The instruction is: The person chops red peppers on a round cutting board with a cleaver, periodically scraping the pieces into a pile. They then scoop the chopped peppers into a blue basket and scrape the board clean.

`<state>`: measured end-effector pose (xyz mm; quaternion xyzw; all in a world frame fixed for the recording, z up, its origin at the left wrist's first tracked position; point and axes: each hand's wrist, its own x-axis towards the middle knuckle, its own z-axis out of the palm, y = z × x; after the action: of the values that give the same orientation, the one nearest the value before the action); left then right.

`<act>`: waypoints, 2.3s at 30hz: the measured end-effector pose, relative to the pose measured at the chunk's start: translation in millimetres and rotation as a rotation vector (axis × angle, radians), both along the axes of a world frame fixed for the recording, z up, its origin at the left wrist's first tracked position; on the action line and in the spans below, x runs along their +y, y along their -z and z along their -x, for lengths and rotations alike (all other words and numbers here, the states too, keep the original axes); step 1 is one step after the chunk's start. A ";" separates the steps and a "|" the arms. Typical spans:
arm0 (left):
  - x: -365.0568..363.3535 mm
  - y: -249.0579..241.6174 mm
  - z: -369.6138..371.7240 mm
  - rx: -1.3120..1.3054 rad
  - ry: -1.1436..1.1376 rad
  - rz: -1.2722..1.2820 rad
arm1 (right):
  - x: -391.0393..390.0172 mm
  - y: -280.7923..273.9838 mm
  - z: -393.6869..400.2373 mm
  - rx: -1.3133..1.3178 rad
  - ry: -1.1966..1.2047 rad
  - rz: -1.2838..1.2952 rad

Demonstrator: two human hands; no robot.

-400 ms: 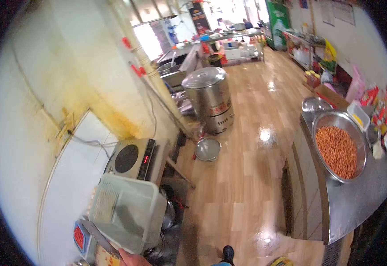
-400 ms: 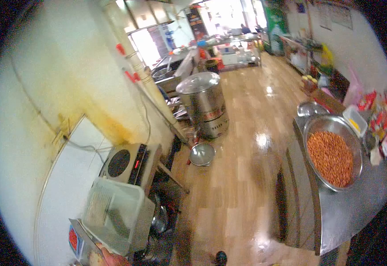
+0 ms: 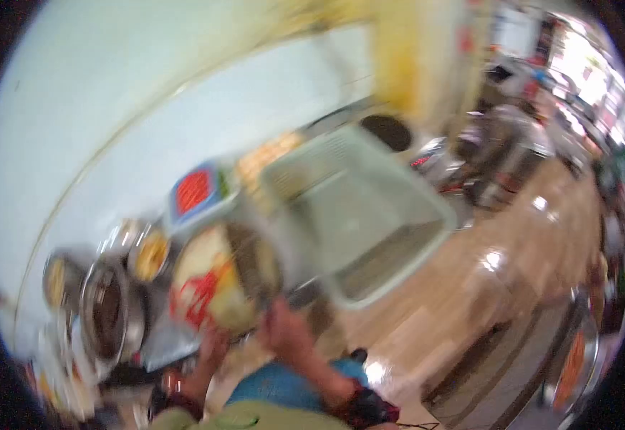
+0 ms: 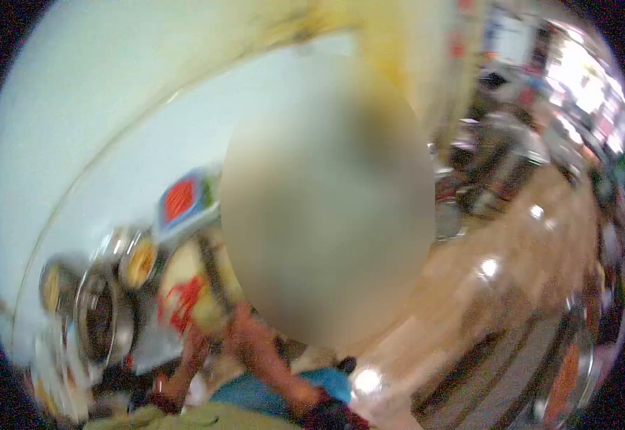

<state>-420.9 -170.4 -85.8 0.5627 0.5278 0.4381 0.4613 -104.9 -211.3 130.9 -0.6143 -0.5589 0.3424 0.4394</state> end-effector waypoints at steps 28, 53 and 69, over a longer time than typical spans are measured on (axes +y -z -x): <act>169.4 -65.8 -9.7 0.708 0.107 -0.352 | 146.9 67.8 127.8 -0.439 -0.092 0.381; 170.8 -38.1 3.8 0.513 0.217 -0.313 | 178.8 80.9 176.1 -0.841 -0.386 0.527; 170.3 -31.8 -2.0 0.573 0.180 -0.381 | 218.1 75.3 159.0 -0.572 -0.257 0.662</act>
<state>-418.9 0.0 -54.1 0.7830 0.4928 0.3104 0.2182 -263.9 6.8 55.6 -0.7171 -0.5900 0.3711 0.0013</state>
